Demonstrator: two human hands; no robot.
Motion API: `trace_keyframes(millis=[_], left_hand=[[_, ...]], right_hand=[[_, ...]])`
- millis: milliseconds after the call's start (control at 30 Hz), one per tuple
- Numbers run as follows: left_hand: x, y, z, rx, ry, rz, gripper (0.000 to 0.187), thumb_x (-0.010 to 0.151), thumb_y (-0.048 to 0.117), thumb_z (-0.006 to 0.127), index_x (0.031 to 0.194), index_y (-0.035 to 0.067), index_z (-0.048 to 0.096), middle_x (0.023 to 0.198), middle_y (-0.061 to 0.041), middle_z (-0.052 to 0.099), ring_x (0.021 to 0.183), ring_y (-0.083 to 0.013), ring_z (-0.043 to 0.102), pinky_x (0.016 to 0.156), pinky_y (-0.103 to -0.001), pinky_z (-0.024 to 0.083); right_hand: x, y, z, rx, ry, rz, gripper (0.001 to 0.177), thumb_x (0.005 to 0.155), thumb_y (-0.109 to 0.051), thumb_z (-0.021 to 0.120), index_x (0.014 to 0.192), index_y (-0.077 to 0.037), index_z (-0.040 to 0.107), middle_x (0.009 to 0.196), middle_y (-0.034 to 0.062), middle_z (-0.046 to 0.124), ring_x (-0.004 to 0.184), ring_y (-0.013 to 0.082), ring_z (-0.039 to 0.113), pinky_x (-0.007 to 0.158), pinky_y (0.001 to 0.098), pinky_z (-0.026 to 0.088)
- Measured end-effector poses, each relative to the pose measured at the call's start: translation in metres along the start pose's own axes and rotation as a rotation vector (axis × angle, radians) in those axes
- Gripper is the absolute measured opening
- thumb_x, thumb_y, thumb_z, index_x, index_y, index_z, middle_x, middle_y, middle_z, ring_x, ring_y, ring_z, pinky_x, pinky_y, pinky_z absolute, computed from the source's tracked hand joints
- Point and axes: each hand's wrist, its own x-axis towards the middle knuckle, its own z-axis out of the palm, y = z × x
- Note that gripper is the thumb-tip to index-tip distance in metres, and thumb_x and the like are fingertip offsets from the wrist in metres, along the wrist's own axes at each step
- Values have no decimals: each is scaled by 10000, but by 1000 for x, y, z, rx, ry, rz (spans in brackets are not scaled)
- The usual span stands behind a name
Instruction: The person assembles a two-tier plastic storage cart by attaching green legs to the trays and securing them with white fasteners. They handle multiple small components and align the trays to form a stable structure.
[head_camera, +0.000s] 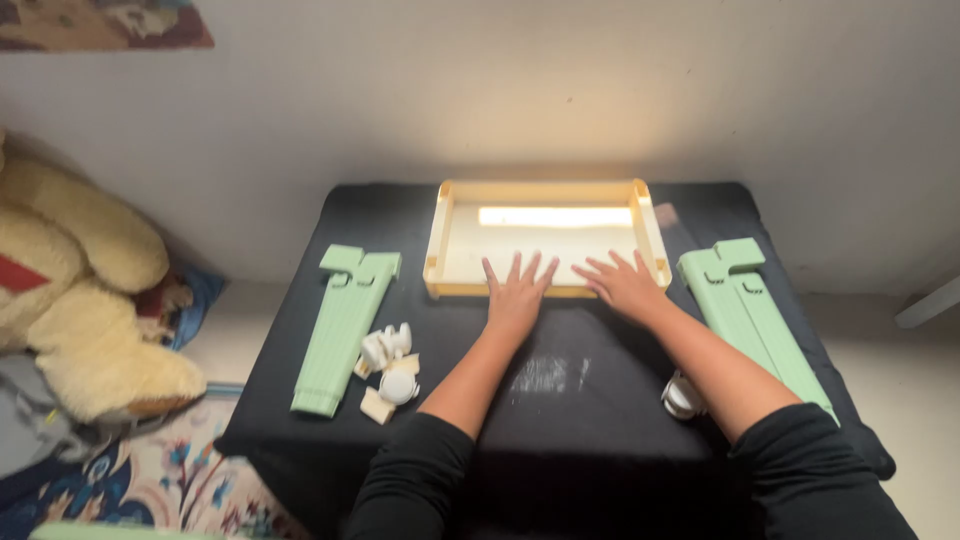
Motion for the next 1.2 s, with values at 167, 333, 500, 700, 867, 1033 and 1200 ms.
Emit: trace_keyframes(millis=[167,333,500,700,867,1033,1200], left_hand=[[-63,12,-101,-114,124,-51,558,970,270,613,1497,152,474,1553,-82,475,1468,-347,382,1100,-819,83],[-190,-8,-168,-302,293,-206,349,970,172,653,1318,172,642,1419,-35,599,1459,-316,451,1195,-760,136],[-270,-40,-194,-395,473,-381,341,963,74,676,1300,95,626,1398,-94,593,1420,-379,503,1212,-594,327],[-294,-56,-188,-522,505,-493,506,950,38,671,1416,23,477,1340,-197,617,1251,-398,612,998,-427,532],[-295,-55,-178,-363,563,-421,425,984,12,643,1381,36,494,1261,-174,679,1181,-381,667,994,-429,557],[-294,-55,-175,-456,586,-466,430,977,-3,632,1383,27,493,1225,-158,698,1162,-343,695,956,-402,570],[-295,-56,-176,-502,498,-524,457,981,6,633,1413,40,488,1179,-122,714,1122,-301,716,935,-380,574]], right_hand=[[-11,-13,-4,197,47,100,491,1055,-449,431,1537,-358,440,1594,-11,459,1471,357,392,1198,643,254],[-42,-88,-31,290,371,-97,582,1005,-375,575,1536,-167,457,1607,157,402,1432,452,381,1144,584,318],[-70,-217,-60,675,296,-389,548,960,-276,682,1465,-142,515,1602,178,400,1443,433,398,1117,495,388],[-73,-326,-67,951,169,-187,575,877,-326,762,1369,-120,546,1249,114,617,1089,315,638,896,428,534],[-62,-352,-47,865,337,-162,483,811,-229,847,1226,-114,627,1129,66,649,1062,282,649,865,395,549],[-63,-346,-41,1000,292,-170,404,821,-198,850,1131,-73,622,1168,63,637,923,227,653,814,352,549],[-56,-347,-30,1176,237,-77,613,832,-209,831,1337,-36,530,1140,80,609,838,193,666,767,329,538]])
